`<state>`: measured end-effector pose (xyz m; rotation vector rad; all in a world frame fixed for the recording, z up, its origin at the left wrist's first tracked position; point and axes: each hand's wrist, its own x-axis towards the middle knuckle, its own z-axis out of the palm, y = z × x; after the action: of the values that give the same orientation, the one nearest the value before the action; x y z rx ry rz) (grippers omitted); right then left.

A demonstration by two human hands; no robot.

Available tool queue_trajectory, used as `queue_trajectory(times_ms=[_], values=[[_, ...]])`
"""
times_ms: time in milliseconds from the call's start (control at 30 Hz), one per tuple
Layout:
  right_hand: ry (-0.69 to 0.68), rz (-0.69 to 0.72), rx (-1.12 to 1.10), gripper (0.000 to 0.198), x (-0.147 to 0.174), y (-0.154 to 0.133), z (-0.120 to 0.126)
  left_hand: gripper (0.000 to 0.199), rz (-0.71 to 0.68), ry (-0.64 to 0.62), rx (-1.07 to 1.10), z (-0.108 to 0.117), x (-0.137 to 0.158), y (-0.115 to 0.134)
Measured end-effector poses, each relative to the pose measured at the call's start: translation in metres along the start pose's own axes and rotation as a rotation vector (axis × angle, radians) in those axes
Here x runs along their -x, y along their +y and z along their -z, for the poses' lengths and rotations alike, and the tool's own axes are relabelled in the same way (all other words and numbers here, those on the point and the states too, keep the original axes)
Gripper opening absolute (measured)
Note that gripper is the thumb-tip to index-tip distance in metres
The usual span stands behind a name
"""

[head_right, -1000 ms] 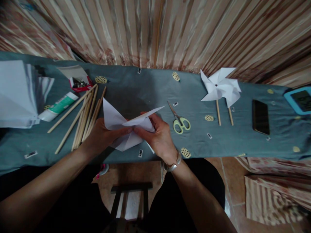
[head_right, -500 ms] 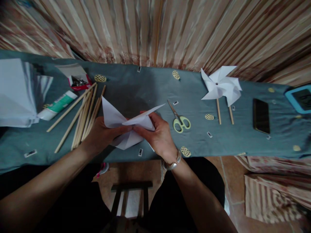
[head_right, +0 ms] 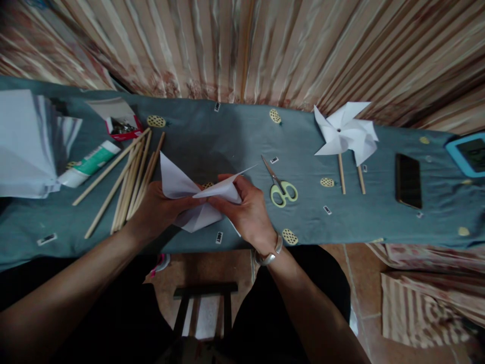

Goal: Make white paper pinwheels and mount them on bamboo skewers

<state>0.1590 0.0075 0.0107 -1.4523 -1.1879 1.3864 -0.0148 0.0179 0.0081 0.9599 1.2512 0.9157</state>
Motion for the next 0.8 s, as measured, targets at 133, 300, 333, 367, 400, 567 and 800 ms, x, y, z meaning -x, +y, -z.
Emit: queue_trajectory(times_ms=[133,300,333,367,400,567,800], values=[[0.006,-0.01,-0.014,0.044,0.0,-0.0006,-0.0007,0.02,-0.011,-0.01,0.013,0.0003,-0.0012,-0.0014],[-0.004,0.001,-0.031,0.041,-0.0009,0.0017,-0.0004,0.017,-0.014,-0.027,0.04,0.0013,-0.003,-0.0052],[-0.007,0.007,-0.027,0.042,-0.001,0.0024,-0.0002,0.017,-0.014,-0.03,0.043,0.0013,-0.0031,-0.0056],[-0.011,0.013,-0.023,0.042,-0.0011,0.003,0.0,0.016,-0.014,-0.029,0.045,0.0013,-0.0032,-0.0059],[-0.014,0.017,-0.02,0.042,-0.001,0.0035,0.0002,0.016,-0.015,-0.027,0.047,0.0012,-0.0032,-0.006],[-0.017,0.01,-0.026,0.04,-0.0005,0.0049,0.0005,0.014,-0.019,-0.013,0.049,0.0006,-0.0025,-0.0036],[-0.016,0.014,-0.011,0.038,0.0,0.0037,0.0002,0.014,-0.048,-0.013,0.026,0.0011,-0.0033,-0.0043]])
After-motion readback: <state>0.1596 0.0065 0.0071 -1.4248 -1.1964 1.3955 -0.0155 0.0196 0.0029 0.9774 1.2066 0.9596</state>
